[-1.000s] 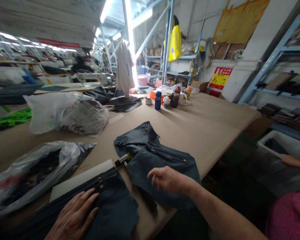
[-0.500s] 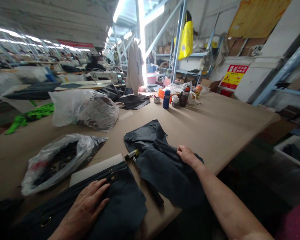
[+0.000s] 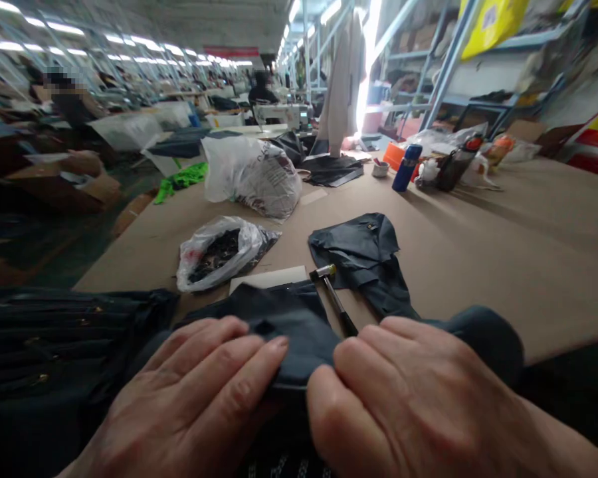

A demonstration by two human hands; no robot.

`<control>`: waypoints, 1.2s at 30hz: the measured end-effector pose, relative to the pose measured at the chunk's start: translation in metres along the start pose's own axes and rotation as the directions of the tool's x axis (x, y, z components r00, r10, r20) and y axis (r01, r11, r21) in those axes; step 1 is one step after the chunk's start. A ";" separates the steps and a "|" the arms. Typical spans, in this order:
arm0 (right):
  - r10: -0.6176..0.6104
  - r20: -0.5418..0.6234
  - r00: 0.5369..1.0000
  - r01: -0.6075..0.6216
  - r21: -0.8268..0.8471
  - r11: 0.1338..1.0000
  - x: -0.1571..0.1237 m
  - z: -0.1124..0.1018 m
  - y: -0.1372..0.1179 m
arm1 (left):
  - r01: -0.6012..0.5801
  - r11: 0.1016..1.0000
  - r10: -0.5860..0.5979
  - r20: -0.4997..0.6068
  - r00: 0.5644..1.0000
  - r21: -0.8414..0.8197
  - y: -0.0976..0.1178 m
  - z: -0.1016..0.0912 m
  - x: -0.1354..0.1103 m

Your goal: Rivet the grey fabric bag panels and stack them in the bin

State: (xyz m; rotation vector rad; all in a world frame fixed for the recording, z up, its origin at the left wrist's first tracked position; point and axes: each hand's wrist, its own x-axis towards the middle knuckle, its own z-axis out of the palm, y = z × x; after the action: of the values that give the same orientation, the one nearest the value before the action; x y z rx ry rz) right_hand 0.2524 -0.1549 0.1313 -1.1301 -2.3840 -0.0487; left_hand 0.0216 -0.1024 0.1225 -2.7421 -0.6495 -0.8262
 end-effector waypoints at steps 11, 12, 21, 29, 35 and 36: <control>0.372 0.475 0.798 -0.595 0.517 0.616 0.027 0.133 0.068 | 0.607 0.795 -0.426 0.728 0.536 0.019 -0.102 0.018 -0.063; 0.409 0.486 0.772 -0.629 0.492 0.602 0.030 0.148 0.074 | 0.616 0.786 -0.447 0.739 0.503 0.056 -0.108 0.029 -0.066; 0.492 0.396 0.775 -0.525 -0.027 0.850 0.051 0.212 0.089 | 0.505 0.784 -0.570 0.740 0.358 0.360 -0.127 0.097 -0.076; 0.521 0.378 0.765 -0.542 -0.059 0.838 0.051 0.222 0.097 | 0.261 0.862 -0.486 0.562 0.670 0.434 -0.091 0.107 -0.064; 0.483 0.349 0.803 -0.508 -0.024 0.861 0.053 0.210 0.102 | 0.045 0.990 -0.099 0.436 0.894 0.133 -0.063 0.157 -0.091; 0.474 0.333 0.815 -0.500 -0.007 0.866 0.054 0.205 0.111 | 0.013 0.990 -0.067 0.390 0.918 0.140 -0.065 0.164 -0.098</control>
State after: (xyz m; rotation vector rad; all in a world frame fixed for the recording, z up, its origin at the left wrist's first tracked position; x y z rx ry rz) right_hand 0.2188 0.0058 -0.0436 -1.7926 -2.2528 0.4395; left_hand -0.0037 -0.0284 -0.0630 -2.7949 -0.8025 -0.2170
